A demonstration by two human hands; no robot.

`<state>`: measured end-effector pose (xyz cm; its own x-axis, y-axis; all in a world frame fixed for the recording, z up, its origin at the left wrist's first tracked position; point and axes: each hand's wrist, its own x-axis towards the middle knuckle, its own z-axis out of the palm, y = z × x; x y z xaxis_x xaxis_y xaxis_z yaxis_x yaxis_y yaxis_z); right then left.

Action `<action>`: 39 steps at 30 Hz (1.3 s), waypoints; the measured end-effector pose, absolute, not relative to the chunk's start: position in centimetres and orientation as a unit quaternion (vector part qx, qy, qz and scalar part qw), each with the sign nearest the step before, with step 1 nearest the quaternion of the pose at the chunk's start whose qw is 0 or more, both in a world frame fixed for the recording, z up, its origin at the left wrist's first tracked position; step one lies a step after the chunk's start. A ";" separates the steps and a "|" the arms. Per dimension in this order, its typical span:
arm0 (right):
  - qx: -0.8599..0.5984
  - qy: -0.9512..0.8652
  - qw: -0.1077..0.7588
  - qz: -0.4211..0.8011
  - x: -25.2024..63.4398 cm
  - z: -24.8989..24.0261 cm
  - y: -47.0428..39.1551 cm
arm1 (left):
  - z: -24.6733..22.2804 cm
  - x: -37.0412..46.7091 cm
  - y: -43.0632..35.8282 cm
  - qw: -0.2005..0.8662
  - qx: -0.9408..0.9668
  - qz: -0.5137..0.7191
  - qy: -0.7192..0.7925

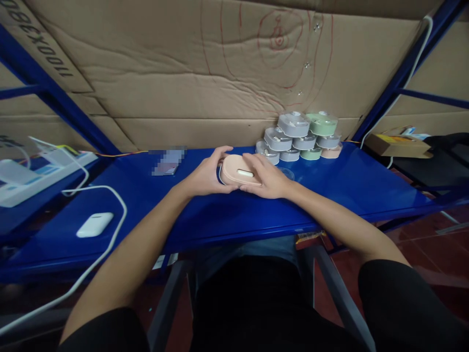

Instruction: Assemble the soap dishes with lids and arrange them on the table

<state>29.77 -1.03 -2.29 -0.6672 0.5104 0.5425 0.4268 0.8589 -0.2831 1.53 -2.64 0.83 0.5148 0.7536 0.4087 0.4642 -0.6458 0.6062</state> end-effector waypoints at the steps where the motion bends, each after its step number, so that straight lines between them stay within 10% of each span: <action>1: -0.255 -0.908 0.327 0.065 29.8 -2.2 -1.0 | 0.7 1.4 -2.5 0.220 0.841 0.338 0.360; 6: -0.286 -0.877 0.378 0.082 31.2 -1.1 -0.9 | 0.4 -0.1 -1.3 0.196 0.839 0.332 0.383; 15: -0.309 -0.929 0.152 0.131 33.1 0.8 -2.9 | -0.2 -2.1 0.7 0.145 0.817 0.175 0.530; 39: -0.472 -0.880 0.027 0.046 37.0 2.7 -0.6 | -1.1 -2.1 1.3 0.126 0.828 0.137 0.529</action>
